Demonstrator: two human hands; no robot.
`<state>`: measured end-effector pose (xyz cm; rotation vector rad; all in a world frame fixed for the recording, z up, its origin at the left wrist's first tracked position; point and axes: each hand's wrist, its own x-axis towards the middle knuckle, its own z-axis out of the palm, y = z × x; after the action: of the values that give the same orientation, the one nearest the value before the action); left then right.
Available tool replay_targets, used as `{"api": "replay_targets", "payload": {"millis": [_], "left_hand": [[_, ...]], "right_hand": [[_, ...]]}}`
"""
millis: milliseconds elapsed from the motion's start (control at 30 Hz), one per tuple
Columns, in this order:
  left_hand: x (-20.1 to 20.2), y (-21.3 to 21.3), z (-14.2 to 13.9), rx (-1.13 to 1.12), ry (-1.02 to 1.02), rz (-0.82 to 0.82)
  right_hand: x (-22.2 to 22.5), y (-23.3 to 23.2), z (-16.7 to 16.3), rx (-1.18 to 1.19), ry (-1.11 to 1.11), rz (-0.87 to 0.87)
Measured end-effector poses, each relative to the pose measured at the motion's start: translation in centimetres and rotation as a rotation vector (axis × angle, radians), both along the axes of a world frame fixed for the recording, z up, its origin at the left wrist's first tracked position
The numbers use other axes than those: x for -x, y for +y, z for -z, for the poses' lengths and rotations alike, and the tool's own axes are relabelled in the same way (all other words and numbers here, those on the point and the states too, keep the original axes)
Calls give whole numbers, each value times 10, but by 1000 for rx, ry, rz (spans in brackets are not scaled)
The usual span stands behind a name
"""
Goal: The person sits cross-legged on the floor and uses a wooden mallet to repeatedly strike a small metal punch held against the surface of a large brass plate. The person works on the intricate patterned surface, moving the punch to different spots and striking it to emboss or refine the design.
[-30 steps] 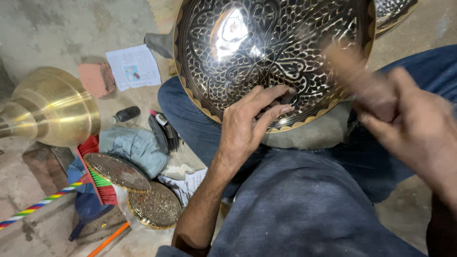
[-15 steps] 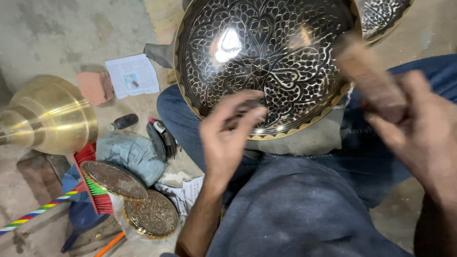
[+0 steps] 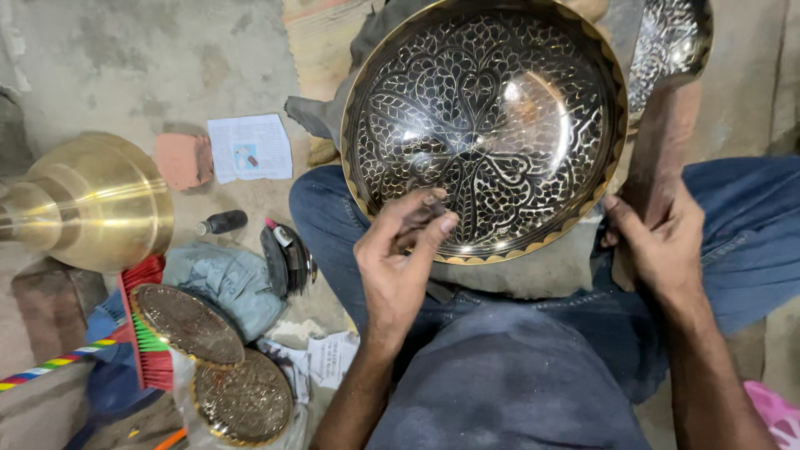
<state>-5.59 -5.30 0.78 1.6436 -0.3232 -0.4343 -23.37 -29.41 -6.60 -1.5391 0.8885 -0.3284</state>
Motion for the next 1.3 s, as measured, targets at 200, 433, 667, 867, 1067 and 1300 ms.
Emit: {"api": "replay_targets", "payload": {"millis": [200, 433, 667, 867, 1067, 1300], "left_hand": [[20, 15, 2, -1, -17, -40], [48, 32, 16, 8, -43, 2], [84, 53, 19, 77, -18, 30], [121, 80, 13, 61, -2, 54], [154, 94, 2, -7, -56, 99], [172, 86, 4, -19, -39, 137]], "right_hand": [[3, 9, -3, 51, -2, -2], [17, 20, 0, 113, -8, -20], [37, 50, -31, 181, 26, 19], [111, 80, -96, 569, 763, -182], [180, 80, -110, 468, 1000, -557], [203, 66, -90, 418, 371, -189]]}}
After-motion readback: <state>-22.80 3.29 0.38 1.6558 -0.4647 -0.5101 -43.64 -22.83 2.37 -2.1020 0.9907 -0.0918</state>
